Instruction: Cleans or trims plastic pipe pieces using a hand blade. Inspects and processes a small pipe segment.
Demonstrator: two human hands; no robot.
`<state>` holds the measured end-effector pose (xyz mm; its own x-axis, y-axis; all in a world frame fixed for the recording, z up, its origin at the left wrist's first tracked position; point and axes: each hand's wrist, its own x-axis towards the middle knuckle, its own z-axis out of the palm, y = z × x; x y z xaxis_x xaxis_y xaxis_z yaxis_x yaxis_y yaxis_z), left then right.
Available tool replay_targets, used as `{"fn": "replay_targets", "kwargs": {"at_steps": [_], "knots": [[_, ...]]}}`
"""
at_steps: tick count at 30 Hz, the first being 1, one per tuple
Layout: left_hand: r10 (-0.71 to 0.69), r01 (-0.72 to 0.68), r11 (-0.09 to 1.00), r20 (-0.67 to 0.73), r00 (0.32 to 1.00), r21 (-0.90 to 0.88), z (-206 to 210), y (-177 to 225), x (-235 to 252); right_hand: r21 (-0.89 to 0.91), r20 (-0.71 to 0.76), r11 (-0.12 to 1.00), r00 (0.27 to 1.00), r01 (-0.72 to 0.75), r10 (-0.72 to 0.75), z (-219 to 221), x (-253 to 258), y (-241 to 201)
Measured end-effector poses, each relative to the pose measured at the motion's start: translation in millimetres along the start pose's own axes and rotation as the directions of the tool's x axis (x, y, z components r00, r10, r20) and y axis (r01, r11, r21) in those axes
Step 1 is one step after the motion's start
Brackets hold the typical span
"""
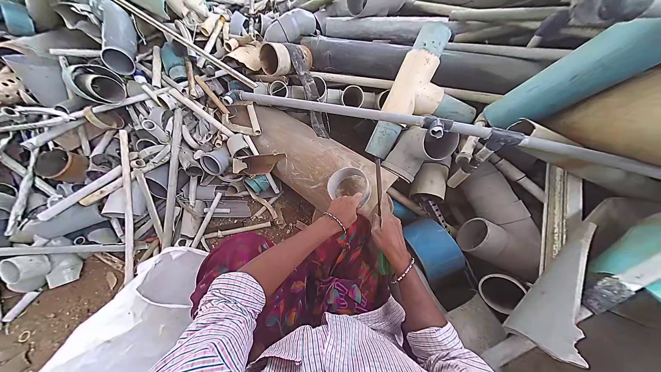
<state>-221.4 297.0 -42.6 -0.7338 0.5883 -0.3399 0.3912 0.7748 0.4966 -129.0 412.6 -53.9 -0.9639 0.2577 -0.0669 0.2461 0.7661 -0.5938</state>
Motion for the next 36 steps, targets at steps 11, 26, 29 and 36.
{"fn": "replay_targets", "kwargs": {"at_steps": [11,26,29,36], "knots": [[0.078,-0.080,0.995,-0.036,0.996,-0.060,23,0,25,0.074,-0.158,0.990,0.982,0.116,-0.103,14,1,26],[0.068,-0.072,0.996,-0.074,0.995,-0.055,26,0,27,0.172,-0.154,0.981,0.986,0.089,-0.063,7,2,35],[0.053,-0.056,0.998,-0.072,0.996,-0.041,25,4,26,0.111,0.039,0.993,0.999,0.028,-0.032,12,9,38],[0.052,-0.056,0.998,-0.099,0.994,-0.033,26,3,26,0.133,-0.044,0.989,0.998,0.059,-0.053,14,12,36]]}}
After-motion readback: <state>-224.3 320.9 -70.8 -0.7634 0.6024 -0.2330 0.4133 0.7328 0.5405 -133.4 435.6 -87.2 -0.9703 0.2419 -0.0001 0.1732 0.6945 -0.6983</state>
